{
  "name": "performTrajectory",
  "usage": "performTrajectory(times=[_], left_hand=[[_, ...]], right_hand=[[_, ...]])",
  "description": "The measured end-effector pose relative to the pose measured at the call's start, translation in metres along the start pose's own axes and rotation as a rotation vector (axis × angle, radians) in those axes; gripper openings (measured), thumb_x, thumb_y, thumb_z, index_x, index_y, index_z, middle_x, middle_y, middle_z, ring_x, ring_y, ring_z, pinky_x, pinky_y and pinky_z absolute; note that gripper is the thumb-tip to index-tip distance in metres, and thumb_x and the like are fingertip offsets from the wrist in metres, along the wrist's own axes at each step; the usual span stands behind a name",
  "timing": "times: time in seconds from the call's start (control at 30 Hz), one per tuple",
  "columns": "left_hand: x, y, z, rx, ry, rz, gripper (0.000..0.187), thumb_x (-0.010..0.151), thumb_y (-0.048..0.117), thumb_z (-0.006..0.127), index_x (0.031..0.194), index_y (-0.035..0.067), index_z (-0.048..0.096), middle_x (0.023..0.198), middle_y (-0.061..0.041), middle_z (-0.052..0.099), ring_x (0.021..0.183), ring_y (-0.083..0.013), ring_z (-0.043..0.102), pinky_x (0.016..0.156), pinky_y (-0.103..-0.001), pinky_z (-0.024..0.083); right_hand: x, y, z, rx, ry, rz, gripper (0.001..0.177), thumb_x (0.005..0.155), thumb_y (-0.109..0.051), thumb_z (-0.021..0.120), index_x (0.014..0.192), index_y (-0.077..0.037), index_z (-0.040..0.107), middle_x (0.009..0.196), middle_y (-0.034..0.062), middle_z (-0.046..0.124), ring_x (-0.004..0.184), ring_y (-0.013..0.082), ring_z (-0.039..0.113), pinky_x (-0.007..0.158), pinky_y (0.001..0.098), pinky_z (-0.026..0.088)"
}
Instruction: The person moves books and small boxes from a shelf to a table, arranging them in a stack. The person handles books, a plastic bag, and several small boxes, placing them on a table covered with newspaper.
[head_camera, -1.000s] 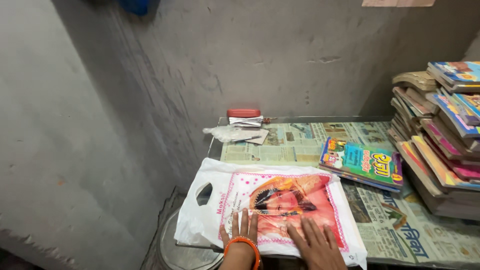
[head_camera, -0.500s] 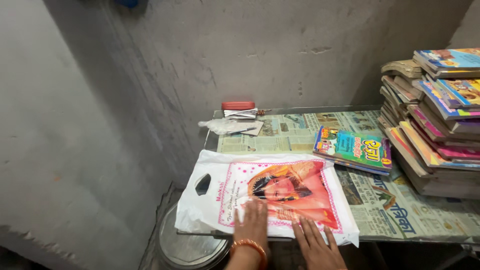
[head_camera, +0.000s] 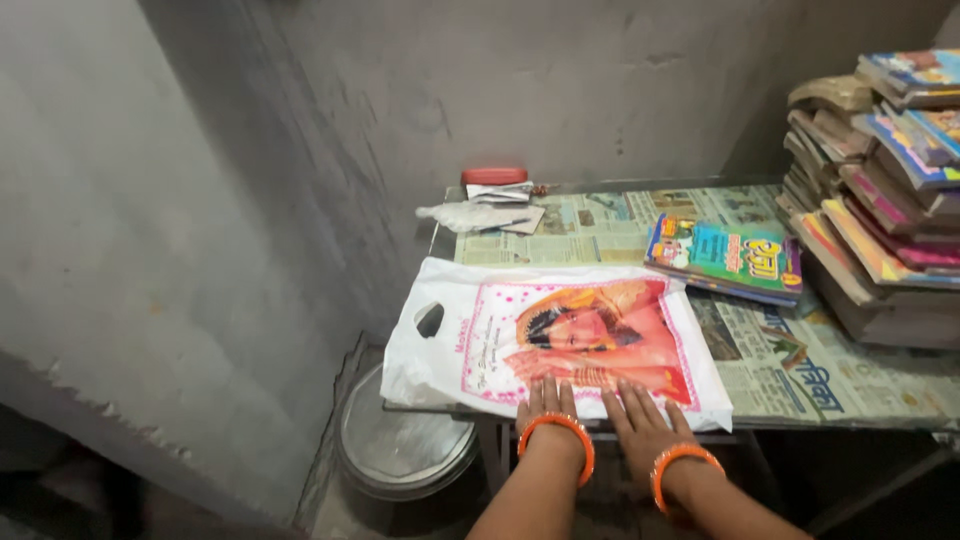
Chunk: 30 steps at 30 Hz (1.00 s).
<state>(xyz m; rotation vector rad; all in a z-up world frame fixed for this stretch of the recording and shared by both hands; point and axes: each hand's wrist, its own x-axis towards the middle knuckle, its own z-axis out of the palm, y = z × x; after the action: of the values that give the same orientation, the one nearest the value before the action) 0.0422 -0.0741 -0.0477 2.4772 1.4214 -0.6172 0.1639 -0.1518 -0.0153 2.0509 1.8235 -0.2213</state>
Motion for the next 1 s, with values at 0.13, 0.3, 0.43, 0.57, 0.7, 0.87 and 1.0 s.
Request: performTrajectory(times=[0.13, 0.3, 0.43, 0.57, 0.7, 0.87, 1.0], left_hand=[[0.013, 0.007, 0.004, 0.035, 0.017, -0.047, 0.091, 0.104, 0.045, 0.045, 0.165, 0.005, -0.009, 0.173, -0.017, -0.015, 0.160, -0.0354, -0.008, 0.127, -0.047, 0.009], [0.022, 0.009, 0.004, 0.075, -0.005, -0.069, 0.085, 0.107, 0.048, 0.036, 0.165, 0.007, -0.010, 0.173, -0.016, -0.017, 0.159, -0.0351, -0.008, 0.125, -0.045, 0.013], [0.012, 0.009, 0.000, -0.044, 0.022, -0.080, 0.083, 0.106, 0.052, 0.035, 0.165, 0.013, -0.009, 0.173, -0.010, -0.016, 0.160, -0.0337, -0.009, 0.126, -0.046, 0.013], [0.003, 0.013, -0.007, -0.011, 0.012, -0.084, 0.085, 0.107, 0.052, 0.037, 0.166, 0.011, -0.008, 0.173, -0.013, -0.016, 0.160, -0.0357, -0.010, 0.126, -0.048, 0.013], [0.006, 0.011, -0.003, -0.065, 0.051, -0.096, 0.085, 0.106, 0.053, 0.038, 0.165, 0.013, -0.008, 0.173, -0.011, -0.018, 0.160, -0.0344, -0.009, 0.126, -0.048, 0.012], [0.020, 0.010, 0.019, -0.055, 0.126, -0.070, 0.094, 0.102, 0.044, 0.053, 0.166, 0.012, -0.007, 0.174, -0.013, -0.014, 0.159, -0.0330, -0.006, 0.125, -0.046, 0.011], [0.013, 0.015, 0.018, -0.154, 0.325, -0.076, 0.082, 0.105, 0.044, 0.051, 0.161, 0.011, 0.001, 0.172, -0.013, -0.007, 0.158, -0.0307, -0.002, 0.125, -0.050, 0.008]], right_hand=[[0.000, -0.002, -0.009, 0.020, -0.112, 0.027, 0.093, 0.099, -0.012, 0.056, 0.164, -0.016, -0.010, 0.173, 0.0114, -0.014, 0.161, 0.0252, -0.007, 0.129, 0.0519, 0.009], [-0.017, -0.014, -0.027, -0.007, -0.132, 0.039, 0.103, 0.094, -0.002, 0.063, 0.164, -0.012, -0.012, 0.173, 0.0153, -0.017, 0.160, 0.0280, -0.008, 0.128, 0.0521, 0.011], [-0.028, -0.019, -0.031, -0.046, -0.153, 0.052, 0.107, 0.092, -0.006, 0.068, 0.164, -0.009, -0.011, 0.173, 0.0163, -0.016, 0.161, 0.0281, -0.008, 0.129, 0.0503, 0.011], [-0.020, -0.021, -0.024, -0.035, -0.115, 0.070, 0.102, 0.096, -0.013, 0.066, 0.163, -0.010, -0.012, 0.173, 0.0155, -0.015, 0.161, 0.0281, -0.007, 0.128, 0.0518, 0.010], [-0.010, -0.017, -0.009, -0.088, -0.024, 0.057, 0.092, 0.101, -0.011, 0.057, 0.163, -0.011, -0.012, 0.172, 0.0160, -0.015, 0.159, 0.0287, -0.006, 0.125, 0.0541, 0.012], [-0.007, -0.006, 0.004, -0.037, -0.083, 0.056, 0.106, 0.094, -0.035, 0.068, 0.164, -0.013, -0.009, 0.174, 0.0118, -0.009, 0.161, 0.0266, -0.003, 0.128, 0.0512, 0.013], [-0.014, 0.002, 0.001, -0.166, 0.147, -0.061, 0.089, 0.101, -0.021, 0.057, 0.165, -0.014, -0.004, 0.172, 0.0126, -0.003, 0.158, 0.0259, 0.004, 0.120, 0.0568, 0.016]])
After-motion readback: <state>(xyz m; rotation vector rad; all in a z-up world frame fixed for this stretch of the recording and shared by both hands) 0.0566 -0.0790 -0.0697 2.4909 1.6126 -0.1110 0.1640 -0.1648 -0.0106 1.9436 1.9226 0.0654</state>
